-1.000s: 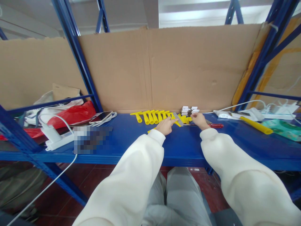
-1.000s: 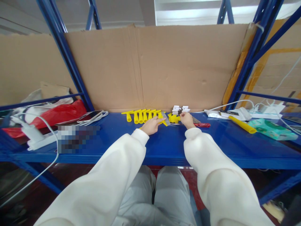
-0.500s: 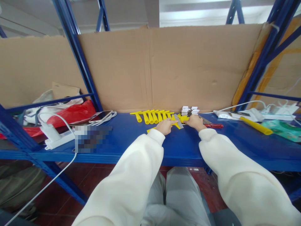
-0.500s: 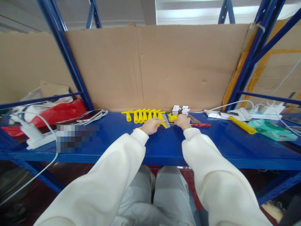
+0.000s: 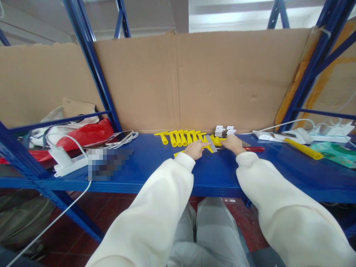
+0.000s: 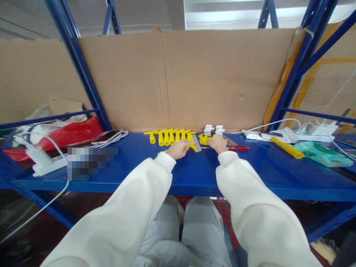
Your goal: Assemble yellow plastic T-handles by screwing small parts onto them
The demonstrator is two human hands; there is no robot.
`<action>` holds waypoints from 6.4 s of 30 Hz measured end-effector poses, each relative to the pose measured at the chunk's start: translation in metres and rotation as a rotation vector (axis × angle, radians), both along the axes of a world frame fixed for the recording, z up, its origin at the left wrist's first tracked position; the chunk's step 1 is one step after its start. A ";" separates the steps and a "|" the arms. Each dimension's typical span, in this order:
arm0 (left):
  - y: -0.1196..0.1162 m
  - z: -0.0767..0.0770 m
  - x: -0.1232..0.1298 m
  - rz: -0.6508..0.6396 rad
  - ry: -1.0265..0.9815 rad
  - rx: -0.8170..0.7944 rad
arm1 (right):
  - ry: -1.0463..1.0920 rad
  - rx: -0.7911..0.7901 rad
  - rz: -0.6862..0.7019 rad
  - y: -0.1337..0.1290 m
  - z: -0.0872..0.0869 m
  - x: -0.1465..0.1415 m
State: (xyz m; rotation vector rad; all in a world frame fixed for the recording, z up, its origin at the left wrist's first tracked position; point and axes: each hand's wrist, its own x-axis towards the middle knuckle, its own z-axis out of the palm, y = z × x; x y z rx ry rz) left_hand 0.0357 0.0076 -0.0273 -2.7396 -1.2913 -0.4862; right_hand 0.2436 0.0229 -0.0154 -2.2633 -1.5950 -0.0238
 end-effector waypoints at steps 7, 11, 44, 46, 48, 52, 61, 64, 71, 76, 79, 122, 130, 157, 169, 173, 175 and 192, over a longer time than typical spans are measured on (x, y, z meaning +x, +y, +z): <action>0.001 -0.001 -0.001 -0.005 -0.005 0.007 | 0.217 0.299 -0.059 0.005 0.002 0.021; -0.001 0.000 -0.001 -0.001 -0.006 -0.003 | 0.401 0.448 -0.044 0.011 0.004 0.022; -0.003 0.004 0.000 0.063 -0.066 -0.097 | 1.217 0.202 0.350 -0.006 0.007 -0.014; -0.002 0.002 0.000 0.024 -0.066 -0.085 | 1.226 0.245 0.329 -0.003 0.006 -0.012; 0.000 0.001 -0.001 0.003 -0.059 -0.079 | 1.233 0.260 0.314 -0.002 0.007 -0.009; 0.004 -0.001 -0.001 0.017 -0.029 -0.073 | 1.215 0.194 0.272 -0.005 0.010 -0.004; 0.001 -0.001 -0.002 0.088 0.020 -0.080 | 0.853 0.132 0.210 -0.009 0.004 -0.006; 0.000 -0.001 -0.003 0.127 0.019 -0.081 | 0.658 0.044 0.267 -0.010 0.003 -0.007; -0.001 0.001 -0.002 0.124 0.028 -0.094 | 0.320 -0.179 0.422 -0.018 0.005 -0.006; -0.001 0.001 -0.001 0.138 0.021 -0.084 | 0.174 -0.294 0.525 -0.020 0.003 -0.007; -0.001 0.001 -0.001 0.131 0.022 -0.083 | 0.171 -0.288 0.519 -0.021 0.003 -0.009; -0.007 0.006 -0.005 0.047 -0.008 -0.044 | 0.818 -0.188 0.689 -0.021 -0.006 -0.015; -0.005 0.004 -0.004 0.048 -0.006 -0.021 | 0.920 -0.179 0.603 -0.021 -0.003 -0.020; 0.001 0.001 -0.006 0.001 -0.038 -0.029 | 0.766 -0.197 0.756 -0.019 -0.011 -0.014; -0.001 -0.002 -0.004 -0.020 0.048 0.009 | 0.799 -0.259 0.763 -0.021 -0.011 -0.015; -0.005 0.001 -0.003 -0.007 0.089 0.000 | 0.813 -0.281 0.760 -0.021 -0.010 -0.013; -0.006 0.002 -0.001 -0.003 0.096 -0.006 | 0.828 -0.292 0.754 -0.020 -0.010 -0.011; -0.013 0.005 0.004 -0.092 0.135 0.066 | 1.092 0.034 0.635 -0.014 -0.010 -0.017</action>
